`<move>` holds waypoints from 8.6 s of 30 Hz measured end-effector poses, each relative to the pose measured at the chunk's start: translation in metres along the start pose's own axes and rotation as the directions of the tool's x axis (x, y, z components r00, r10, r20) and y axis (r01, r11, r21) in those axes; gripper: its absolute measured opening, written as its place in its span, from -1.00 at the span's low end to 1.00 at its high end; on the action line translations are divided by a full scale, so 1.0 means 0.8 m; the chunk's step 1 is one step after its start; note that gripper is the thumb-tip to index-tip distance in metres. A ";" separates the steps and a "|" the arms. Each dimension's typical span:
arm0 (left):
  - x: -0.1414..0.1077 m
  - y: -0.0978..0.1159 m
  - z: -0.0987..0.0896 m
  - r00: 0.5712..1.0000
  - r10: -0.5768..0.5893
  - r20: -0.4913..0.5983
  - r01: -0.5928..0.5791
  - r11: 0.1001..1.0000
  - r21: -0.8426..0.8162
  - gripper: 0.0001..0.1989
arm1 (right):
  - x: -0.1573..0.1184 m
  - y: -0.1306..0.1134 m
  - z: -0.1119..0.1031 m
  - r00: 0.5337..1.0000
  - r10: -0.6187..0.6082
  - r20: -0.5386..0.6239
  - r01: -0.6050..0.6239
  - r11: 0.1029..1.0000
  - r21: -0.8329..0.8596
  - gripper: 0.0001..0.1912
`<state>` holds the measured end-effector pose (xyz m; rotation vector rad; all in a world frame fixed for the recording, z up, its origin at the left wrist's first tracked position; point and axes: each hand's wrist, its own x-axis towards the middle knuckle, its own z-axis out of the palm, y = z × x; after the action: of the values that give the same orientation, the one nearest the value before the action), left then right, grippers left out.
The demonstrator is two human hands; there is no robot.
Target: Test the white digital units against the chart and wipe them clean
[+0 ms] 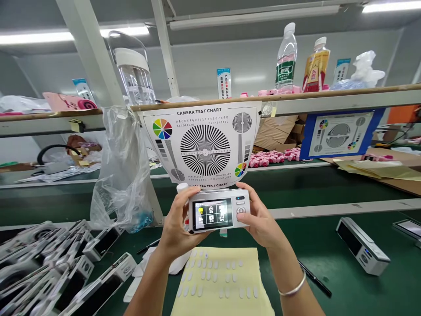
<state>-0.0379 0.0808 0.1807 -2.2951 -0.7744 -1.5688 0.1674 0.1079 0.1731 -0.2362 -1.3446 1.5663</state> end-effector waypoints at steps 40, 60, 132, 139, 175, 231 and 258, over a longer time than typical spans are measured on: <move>0.003 0.017 0.001 0.974 0.224 -0.043 -0.207 0.946 0.248 -0.37 | -0.008 0.002 0.024 0.953 -0.212 -0.217 0.212 0.977 -0.021 -0.58; 0.000 0.003 0.000 0.992 0.123 0.014 -0.123 0.960 0.252 -0.33 | -0.002 0.018 0.012 0.921 -0.339 -0.191 0.198 0.830 -0.521 -0.41; 0.006 0.015 -0.028 0.974 0.218 0.064 -0.215 0.797 0.565 -0.41 | -0.012 0.018 0.027 0.887 -0.459 -0.059 0.295 0.659 -0.692 -0.40; 0.006 0.026 -0.035 0.970 0.242 -0.010 -0.208 0.854 0.476 -0.31 | -0.016 0.007 0.020 0.968 -0.252 0.005 0.239 0.909 -0.341 -0.47; -0.012 0.088 -0.075 0.962 0.271 -0.044 -0.237 0.902 0.360 -0.35 | -0.082 -0.004 0.106 0.823 -0.565 -0.054 0.475 0.737 -0.480 -0.78; -0.040 0.188 -0.154 0.944 0.317 -0.093 -0.274 0.908 0.317 -0.22 | -0.156 -0.035 0.165 0.793 -0.569 0.219 0.576 0.582 -0.574 -0.54; -0.036 0.096 -0.106 0.954 0.259 -0.150 -0.206 0.932 0.298 -0.09 | -0.084 0.005 0.120 0.913 -0.395 0.105 0.407 0.852 -0.328 -0.64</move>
<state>-0.0689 -0.0321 0.1937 -1.9265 -0.6050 -1.4390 0.1300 -0.0034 0.1752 -0.1288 -1.5759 0.9840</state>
